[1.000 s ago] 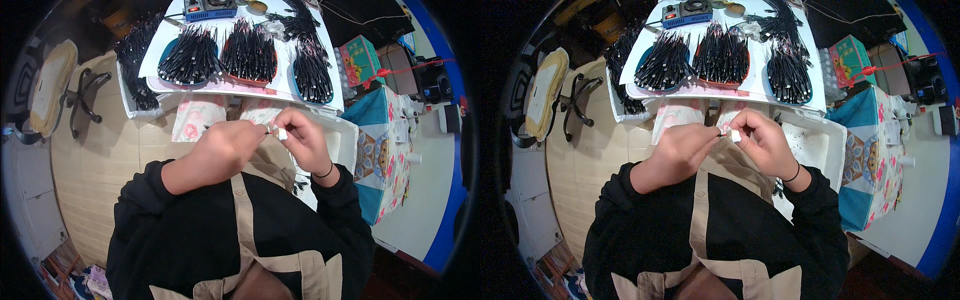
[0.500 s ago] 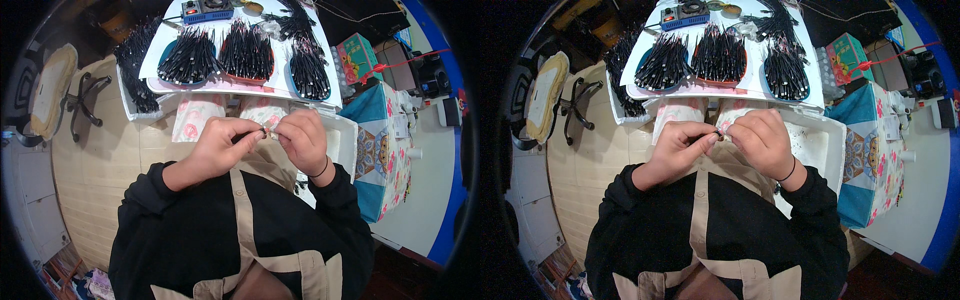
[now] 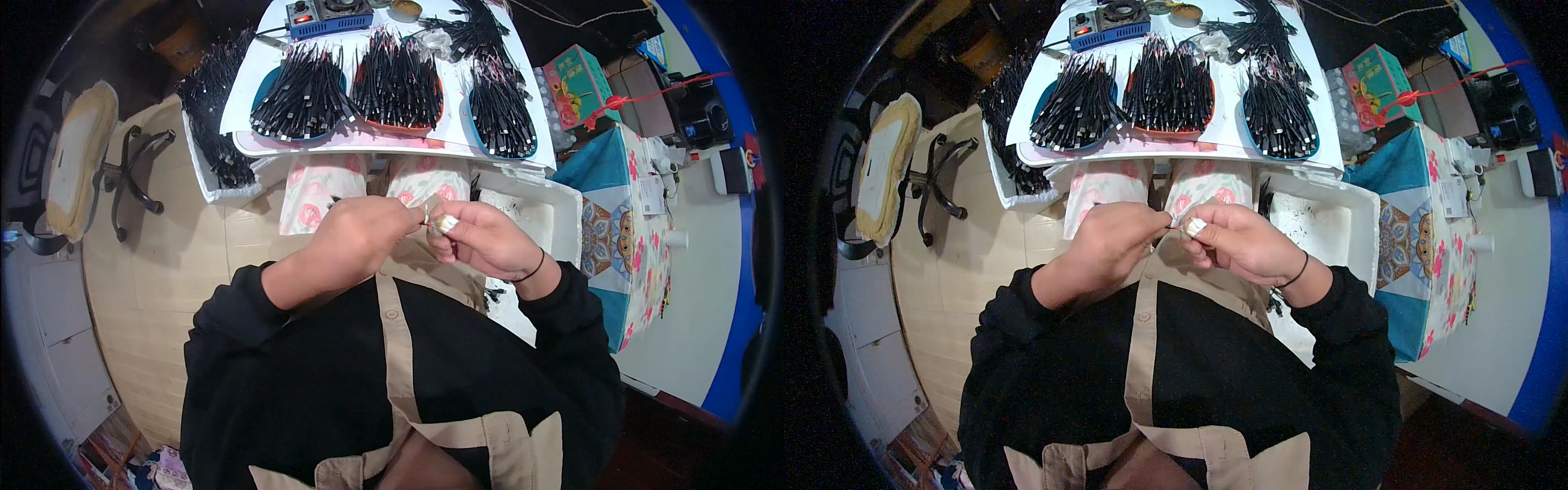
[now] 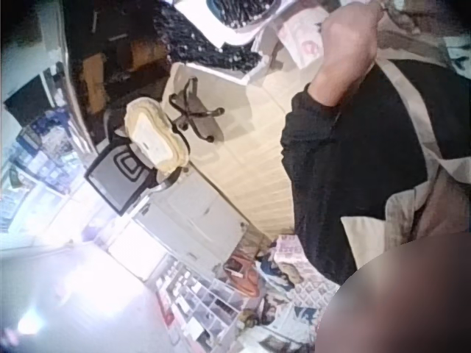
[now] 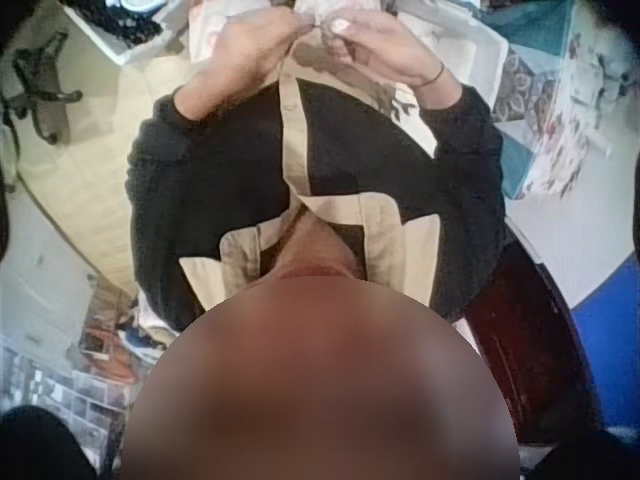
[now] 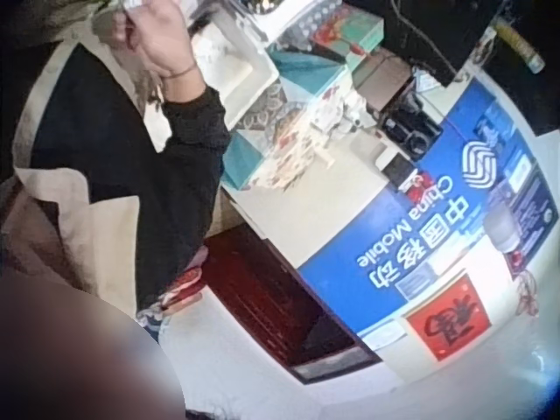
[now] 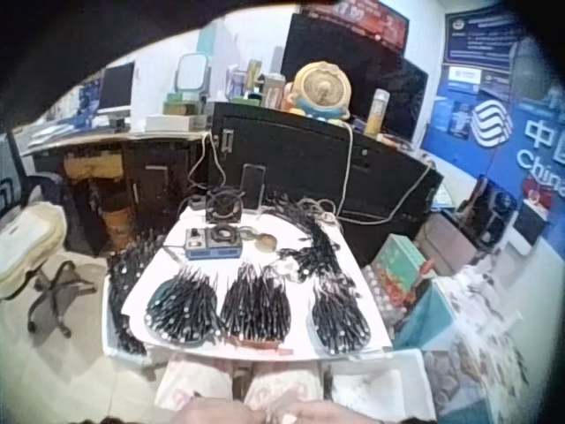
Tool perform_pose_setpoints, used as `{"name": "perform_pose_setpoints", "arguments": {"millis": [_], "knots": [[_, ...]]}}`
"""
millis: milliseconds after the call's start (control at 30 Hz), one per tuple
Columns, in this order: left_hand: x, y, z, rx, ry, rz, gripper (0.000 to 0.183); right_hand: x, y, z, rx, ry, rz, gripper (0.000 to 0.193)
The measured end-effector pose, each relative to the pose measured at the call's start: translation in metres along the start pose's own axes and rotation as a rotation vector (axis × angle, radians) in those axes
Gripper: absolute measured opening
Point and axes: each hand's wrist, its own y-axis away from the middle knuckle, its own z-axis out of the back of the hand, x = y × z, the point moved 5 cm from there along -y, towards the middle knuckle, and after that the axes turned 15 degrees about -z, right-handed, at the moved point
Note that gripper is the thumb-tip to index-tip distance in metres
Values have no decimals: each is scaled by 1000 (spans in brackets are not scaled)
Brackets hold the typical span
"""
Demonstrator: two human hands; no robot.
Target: The person repeatedly picks up black cables and small white connectors, aligns them, and presses the connector onto the cable end. Completed units are placed into a white tray on the right side of the table. The process is repeated continuously throughout the clip.
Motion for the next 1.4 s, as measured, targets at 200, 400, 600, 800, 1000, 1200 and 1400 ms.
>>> {"name": "perform_pose_setpoints", "arguments": {"millis": [200, 400, 600, 800, 1000, 1200, 1400], "knots": [[11, 15, -1, -145, 885, 457, 15, 40, 22, -32, -510, 1065, 625, 21], [5, 19, -6, -225, 1078, 596, 14, 45, 21, -56, -513, 1380, 899, 21], [2, 26, -12, -423, 1210, 629, 14, 48, 32, -41, -762, 1426, 926, 19], [4, 29, -21, -520, 1538, 691, 14, 45, 37, -38, -793, 1437, 1019, 36], [3, 27, -24, -495, 1564, 757, 13, 43, 28, -56, -576, 1428, 1215, 31], [4, 14, -5, -226, 844, 470, 14, 35, 17, -33, -416, 1040, 653, 10], [-3, 9, -2, -57, 440, 195, 17, -9, 1, -11, 30, -38, -36, 15]]}}
